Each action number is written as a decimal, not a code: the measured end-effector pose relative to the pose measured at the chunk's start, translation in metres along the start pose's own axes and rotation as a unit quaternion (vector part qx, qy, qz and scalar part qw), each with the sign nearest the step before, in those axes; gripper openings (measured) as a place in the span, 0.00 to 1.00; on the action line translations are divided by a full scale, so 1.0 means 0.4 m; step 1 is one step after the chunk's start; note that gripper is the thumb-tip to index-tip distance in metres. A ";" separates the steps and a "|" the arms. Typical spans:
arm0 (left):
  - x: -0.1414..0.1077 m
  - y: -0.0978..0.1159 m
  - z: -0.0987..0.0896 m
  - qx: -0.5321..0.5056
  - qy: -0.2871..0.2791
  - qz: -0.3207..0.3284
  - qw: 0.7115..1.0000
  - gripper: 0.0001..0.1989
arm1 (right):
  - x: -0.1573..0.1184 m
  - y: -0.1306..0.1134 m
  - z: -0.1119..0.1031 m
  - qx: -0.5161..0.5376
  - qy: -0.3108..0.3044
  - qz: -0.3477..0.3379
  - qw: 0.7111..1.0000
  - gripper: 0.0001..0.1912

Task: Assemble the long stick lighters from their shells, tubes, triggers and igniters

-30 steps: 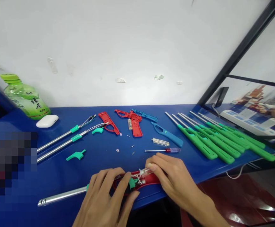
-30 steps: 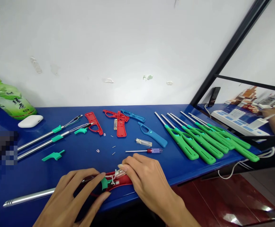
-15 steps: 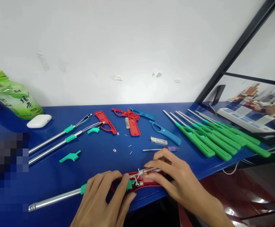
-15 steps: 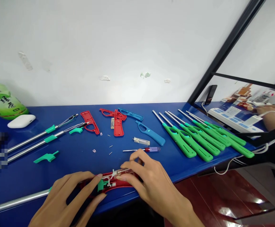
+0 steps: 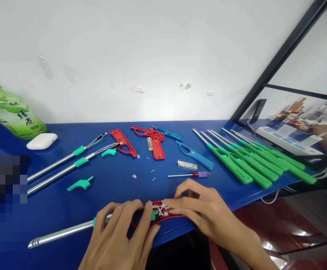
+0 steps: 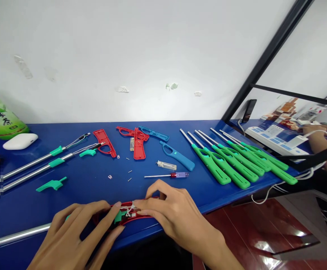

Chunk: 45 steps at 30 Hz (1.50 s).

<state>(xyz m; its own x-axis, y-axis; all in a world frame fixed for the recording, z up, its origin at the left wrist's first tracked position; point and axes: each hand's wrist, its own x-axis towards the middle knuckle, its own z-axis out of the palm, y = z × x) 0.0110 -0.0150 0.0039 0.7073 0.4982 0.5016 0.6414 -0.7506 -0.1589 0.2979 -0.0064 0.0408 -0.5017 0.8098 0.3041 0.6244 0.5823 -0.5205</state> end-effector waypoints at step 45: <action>0.002 -0.073 -0.076 -0.192 0.045 -0.186 0.963 0.15 | 0.005 0.016 0.000 0.007 -0.019 0.002 1.000 0.16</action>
<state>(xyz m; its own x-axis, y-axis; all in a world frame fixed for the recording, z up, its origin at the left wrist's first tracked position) -0.0163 -0.0057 0.0348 0.4106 0.7360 0.5382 0.6755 -0.6421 0.3626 0.3007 -0.0009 0.0381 -0.5220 0.8086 0.2716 0.6185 0.5781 -0.5322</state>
